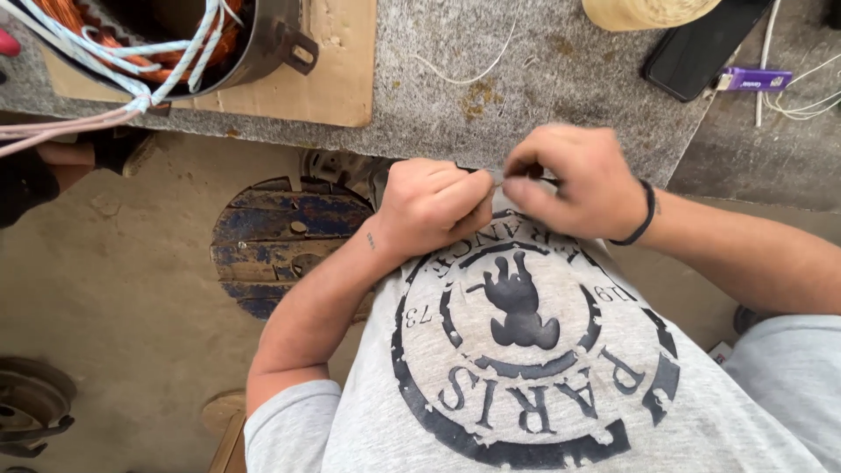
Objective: Lacing the copper windings of an electric motor stator with thread to secure them in place.
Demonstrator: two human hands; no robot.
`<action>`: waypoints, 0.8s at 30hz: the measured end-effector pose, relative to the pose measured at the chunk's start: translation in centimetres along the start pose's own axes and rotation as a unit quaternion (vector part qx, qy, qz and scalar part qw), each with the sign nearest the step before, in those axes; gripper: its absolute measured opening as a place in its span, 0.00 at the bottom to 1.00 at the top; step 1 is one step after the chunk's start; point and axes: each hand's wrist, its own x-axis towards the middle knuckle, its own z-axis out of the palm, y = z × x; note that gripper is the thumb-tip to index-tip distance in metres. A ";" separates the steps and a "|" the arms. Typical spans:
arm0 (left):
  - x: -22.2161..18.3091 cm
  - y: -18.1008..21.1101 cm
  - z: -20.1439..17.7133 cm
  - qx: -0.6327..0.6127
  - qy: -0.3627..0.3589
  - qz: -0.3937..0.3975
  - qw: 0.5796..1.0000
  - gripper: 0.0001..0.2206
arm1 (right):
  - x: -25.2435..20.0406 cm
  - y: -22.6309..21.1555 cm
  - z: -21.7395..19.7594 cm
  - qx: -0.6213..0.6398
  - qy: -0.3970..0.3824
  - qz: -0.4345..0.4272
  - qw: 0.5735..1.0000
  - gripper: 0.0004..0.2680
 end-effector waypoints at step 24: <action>0.7 1.4 -0.9 -0.090 0.015 -0.069 0.993 0.06 | 1.2 -0.5 -1.2 -0.178 0.066 -0.265 0.945 0.05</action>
